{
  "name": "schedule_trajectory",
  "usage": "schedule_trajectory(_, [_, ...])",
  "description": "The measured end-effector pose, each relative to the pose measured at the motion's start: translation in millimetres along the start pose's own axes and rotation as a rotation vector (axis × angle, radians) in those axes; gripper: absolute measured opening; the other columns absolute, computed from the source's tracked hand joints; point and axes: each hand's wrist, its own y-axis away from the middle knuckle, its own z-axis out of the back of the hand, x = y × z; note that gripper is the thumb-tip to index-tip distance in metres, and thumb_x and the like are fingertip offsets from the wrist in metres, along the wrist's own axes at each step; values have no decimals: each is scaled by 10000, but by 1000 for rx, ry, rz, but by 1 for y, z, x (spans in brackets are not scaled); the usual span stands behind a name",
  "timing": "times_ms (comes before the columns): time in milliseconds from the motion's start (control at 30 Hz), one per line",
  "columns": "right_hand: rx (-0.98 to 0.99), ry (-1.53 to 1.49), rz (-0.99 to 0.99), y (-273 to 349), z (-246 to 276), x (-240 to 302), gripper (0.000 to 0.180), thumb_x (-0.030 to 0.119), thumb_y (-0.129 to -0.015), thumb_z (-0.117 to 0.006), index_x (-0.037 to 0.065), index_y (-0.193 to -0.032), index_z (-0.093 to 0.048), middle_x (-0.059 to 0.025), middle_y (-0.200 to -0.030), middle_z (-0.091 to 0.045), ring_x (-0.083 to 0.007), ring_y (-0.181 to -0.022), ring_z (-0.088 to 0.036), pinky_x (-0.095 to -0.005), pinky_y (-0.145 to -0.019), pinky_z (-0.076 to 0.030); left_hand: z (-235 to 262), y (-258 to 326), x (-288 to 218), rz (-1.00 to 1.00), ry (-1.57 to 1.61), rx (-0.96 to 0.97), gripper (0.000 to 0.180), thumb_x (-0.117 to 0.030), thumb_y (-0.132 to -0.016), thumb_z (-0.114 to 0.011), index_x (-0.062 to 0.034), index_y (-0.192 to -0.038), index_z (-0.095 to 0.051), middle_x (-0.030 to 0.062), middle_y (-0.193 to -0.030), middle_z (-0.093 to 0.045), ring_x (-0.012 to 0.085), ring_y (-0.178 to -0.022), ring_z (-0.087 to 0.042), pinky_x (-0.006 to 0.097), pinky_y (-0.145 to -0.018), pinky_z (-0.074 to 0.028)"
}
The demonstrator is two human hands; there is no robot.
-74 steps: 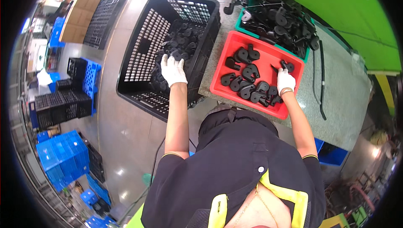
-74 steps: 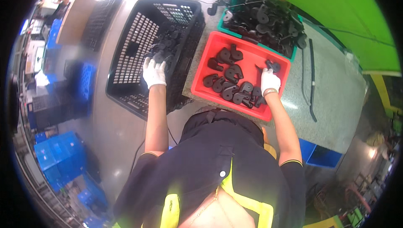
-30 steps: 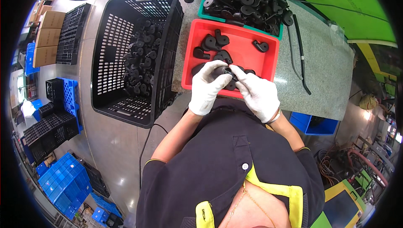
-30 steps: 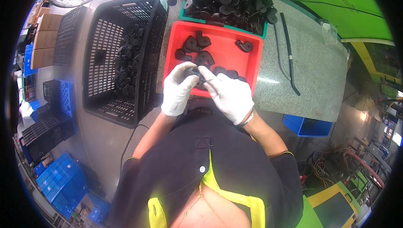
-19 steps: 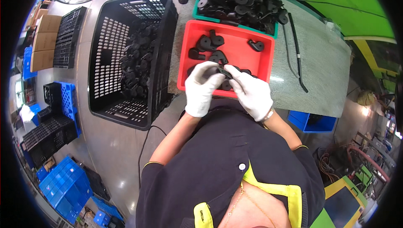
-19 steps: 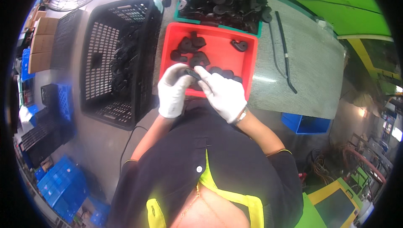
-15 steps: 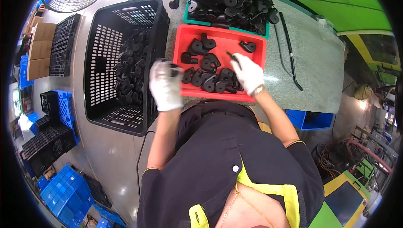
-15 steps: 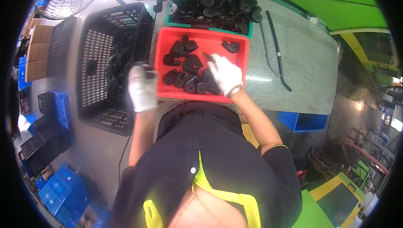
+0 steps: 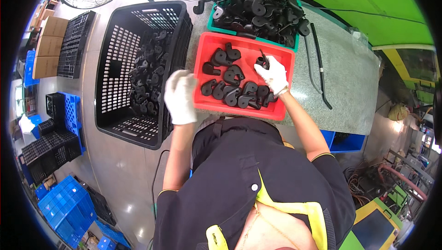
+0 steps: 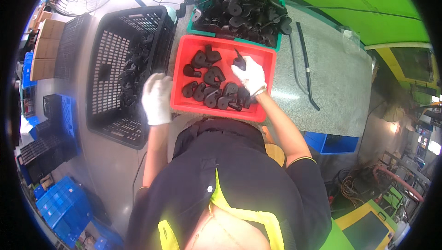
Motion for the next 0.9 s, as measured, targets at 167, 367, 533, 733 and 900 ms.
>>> schedule_trajectory(167, [168,-886,-285,44,16,76,247,215,-838,-671,38,-958,-547,11,-745,-576,-69,-578,-518,-227,-520,-429,-43,52,14,-188,-84,325,374,50,-776,-663,-6,-1132,-560,122,-1111,-573,170,-964,-578,293,-850,-484])
schedule_trajectory(367, [243,-1026,-329,70,23,103,286,262,-844,-670,50,-966,-523,22,-732,-537,-29,-563,-452,-198,-491,-374,-46,55,9,-664,-361,294,401,47,-736,-691,5,-1114,-564,141,-1169,-532,223,-1019,-566,296,-834,-476])
schedule_trajectory(533, [275,-830,-257,77,21,99,261,234,-879,-622,34,-1021,-533,3,-808,-551,-65,-707,-516,-239,-634,-439,-50,56,20,-50,163,430,332,45,-841,-590,8,-1166,-535,118,-1133,-574,196,-993,-585,288,-858,-472])
schedule_trajectory(733, [69,-142,290,86,41,90,306,193,-928,-504,82,-1210,-545,-94,-795,-620,-224,-669,-614,-315,-627,-496,-43,48,18,234,359,418,328,-40,-910,-521,16,-1232,-493,97,-1137,-561,125,-979,-561,265,-826,-487])
schedule_trajectory(900, [71,93,429,88,47,97,401,198,-903,-536,152,-1300,-515,-61,-788,-603,-230,-670,-605,-331,-598,-496,-44,55,11,278,478,443,343,-41,-909,-530,12,-1245,-485,92,-1139,-558,123,-948,-562,257,-807,-489])
